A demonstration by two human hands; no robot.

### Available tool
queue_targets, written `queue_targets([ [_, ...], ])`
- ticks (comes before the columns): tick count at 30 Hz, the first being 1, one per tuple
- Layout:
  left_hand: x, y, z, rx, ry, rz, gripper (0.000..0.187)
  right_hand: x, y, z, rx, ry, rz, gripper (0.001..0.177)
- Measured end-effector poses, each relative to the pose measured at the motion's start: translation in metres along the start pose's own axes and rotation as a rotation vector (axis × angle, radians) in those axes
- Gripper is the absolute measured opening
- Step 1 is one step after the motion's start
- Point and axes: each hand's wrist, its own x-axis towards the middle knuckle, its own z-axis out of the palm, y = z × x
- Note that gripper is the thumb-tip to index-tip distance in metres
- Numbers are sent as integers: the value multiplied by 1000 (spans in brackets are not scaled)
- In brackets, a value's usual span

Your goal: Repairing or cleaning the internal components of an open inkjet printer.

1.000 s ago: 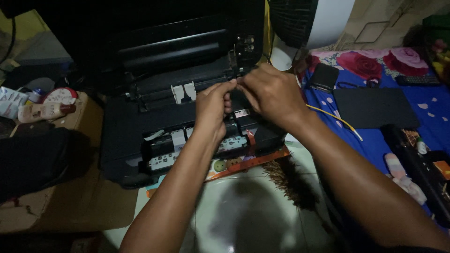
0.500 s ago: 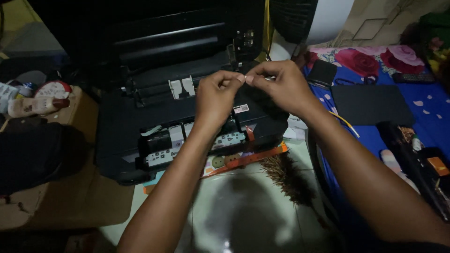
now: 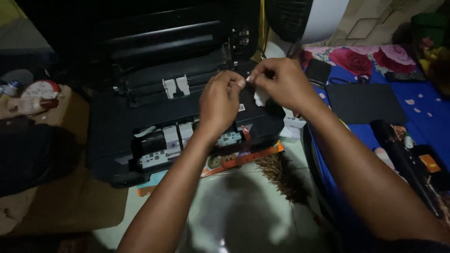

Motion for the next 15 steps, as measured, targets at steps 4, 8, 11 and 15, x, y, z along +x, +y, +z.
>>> queue_targets([
  [4,-6,4,-4,314,-30,162,13,6,43,-8,-143,-14,195,20],
  [8,-10,2,-4,485,-116,207,20,10,79,-16,-283,-149,347,24],
  [11,-9,1,-5,506,-144,201,23,14,90,-13,-296,-159,328,23],
  [15,-9,0,1,549,-190,180,29,14,88,0,-313,-95,273,27],
])
